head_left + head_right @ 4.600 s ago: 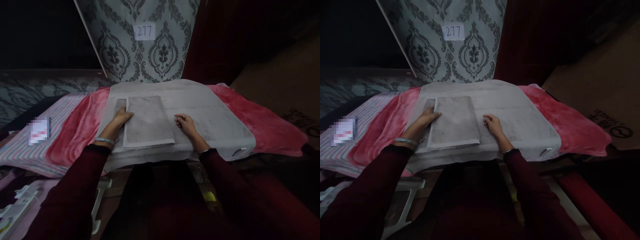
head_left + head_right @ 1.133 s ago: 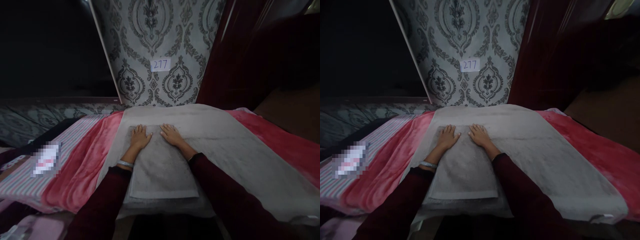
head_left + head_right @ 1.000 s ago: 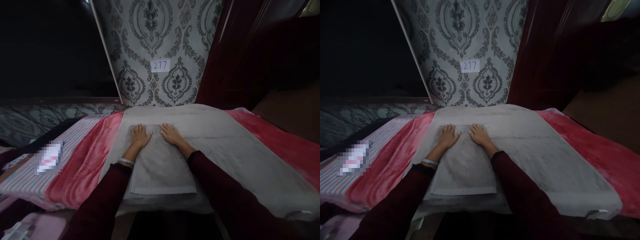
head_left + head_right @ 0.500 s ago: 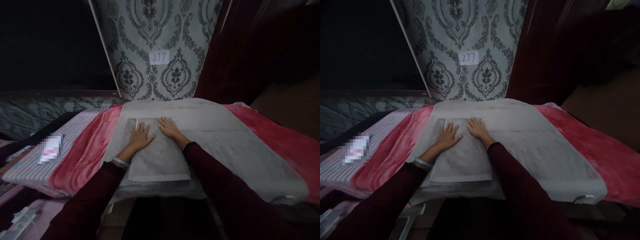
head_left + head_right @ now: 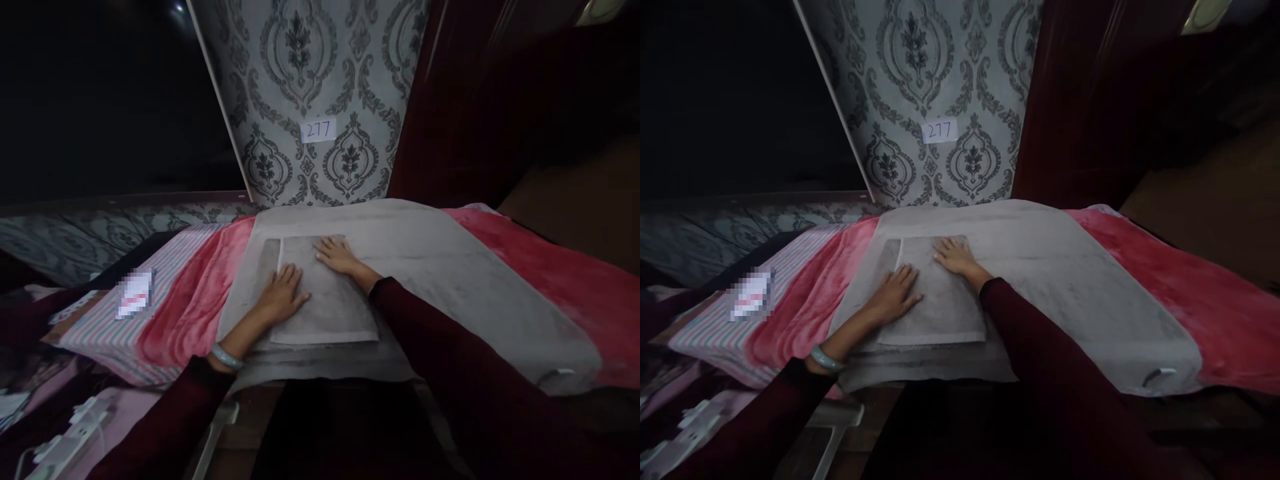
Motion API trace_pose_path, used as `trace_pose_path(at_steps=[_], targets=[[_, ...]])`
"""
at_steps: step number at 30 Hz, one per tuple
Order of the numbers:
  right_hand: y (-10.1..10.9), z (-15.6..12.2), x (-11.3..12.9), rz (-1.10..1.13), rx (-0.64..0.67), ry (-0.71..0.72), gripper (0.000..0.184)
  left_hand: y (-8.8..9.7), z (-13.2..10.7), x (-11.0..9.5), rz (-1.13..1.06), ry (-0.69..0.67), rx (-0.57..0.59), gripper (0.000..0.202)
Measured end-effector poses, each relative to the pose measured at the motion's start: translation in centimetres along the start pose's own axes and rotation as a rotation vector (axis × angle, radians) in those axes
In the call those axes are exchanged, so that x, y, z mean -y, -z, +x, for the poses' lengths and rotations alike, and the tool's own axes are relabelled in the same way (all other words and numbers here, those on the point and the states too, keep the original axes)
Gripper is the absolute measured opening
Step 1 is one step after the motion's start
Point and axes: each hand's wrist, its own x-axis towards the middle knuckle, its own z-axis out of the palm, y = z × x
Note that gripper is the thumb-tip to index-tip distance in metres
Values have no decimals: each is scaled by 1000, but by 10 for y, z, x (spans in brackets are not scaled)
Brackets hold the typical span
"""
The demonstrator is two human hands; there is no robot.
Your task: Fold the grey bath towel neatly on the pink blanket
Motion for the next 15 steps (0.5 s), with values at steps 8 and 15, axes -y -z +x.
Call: trace_pose_path(at_steps=[8,15], targets=[[-11,-43,15,-30,27,151,65,-21,-16,-4,-71,-24,-79,70],[-23,-121,41,28,50,336,64,-17,-29,2,-79,-36,-61,73]])
